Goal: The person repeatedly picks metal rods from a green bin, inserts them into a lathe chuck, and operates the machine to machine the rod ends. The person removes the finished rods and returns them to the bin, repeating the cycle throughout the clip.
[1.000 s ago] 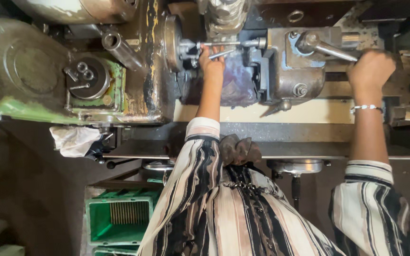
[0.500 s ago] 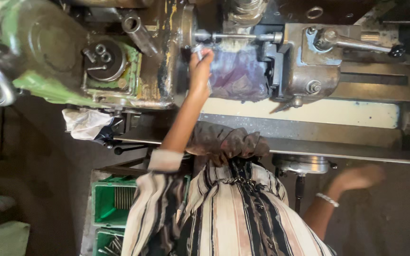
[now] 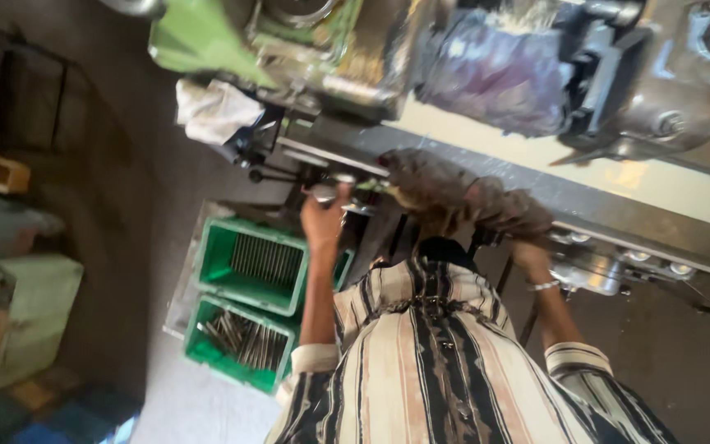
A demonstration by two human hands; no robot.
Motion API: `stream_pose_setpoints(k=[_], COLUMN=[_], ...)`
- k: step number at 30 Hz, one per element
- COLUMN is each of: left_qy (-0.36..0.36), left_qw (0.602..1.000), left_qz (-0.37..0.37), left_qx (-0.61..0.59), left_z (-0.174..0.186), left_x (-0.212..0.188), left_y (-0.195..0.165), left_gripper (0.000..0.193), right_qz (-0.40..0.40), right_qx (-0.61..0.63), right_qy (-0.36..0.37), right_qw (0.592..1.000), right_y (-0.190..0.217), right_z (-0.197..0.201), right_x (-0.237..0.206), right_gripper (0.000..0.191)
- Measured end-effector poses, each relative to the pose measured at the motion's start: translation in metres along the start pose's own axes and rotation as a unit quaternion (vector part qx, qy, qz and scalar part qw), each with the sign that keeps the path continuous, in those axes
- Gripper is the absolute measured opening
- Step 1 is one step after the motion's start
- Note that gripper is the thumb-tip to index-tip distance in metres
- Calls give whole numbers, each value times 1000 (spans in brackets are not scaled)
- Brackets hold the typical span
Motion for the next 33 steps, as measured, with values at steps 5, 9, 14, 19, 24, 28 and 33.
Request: stream_pose_setpoints(k=[5, 9, 14, 19, 24, 28, 33], left_qy=[102, 38, 2, -110, -78, -116, -112], left_qw=[985, 991, 995, 936, 842, 898, 953], left_qz=[-22, -23, -93, -310, -492, -367, -116], left_qx=[-139, -129, -27, 128, 205, 213, 258], left_z=[-37, -22, 23, 74, 112, 113, 88], left_x=[-34, -49, -70, -87, -102, -100, -91], left_y=[31, 31, 31, 26, 37, 51, 70], left_gripper=[23, 28, 37, 34, 36, 36, 31], right_qz=[87, 23, -11, -34, 2, -45, -54], right_qx=[550, 704, 724, 634, 481, 566, 726], right_qy=[125, 211, 301, 355, 501, 410, 260], right_qw=[821, 677, 620, 687, 720, 714, 634], right_y=[136, 192, 220, 231, 245, 258, 276], right_z=[-72, -71, -85, -107, -103, -141, -201], right_x=[-25, -36, -58, -68, -75, -92, -110], right_gripper=[37, 29, 20, 20, 25, 46, 37])
Point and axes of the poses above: each hand's wrist, its own x-axis towards the middle knuckle, its own z-axis out of the back of the hand, y = z × x, the point moved 2 cm from there along x, towards the middle knuckle, and after that the axes turned 14 degrees about x, right-handed, at the moved point
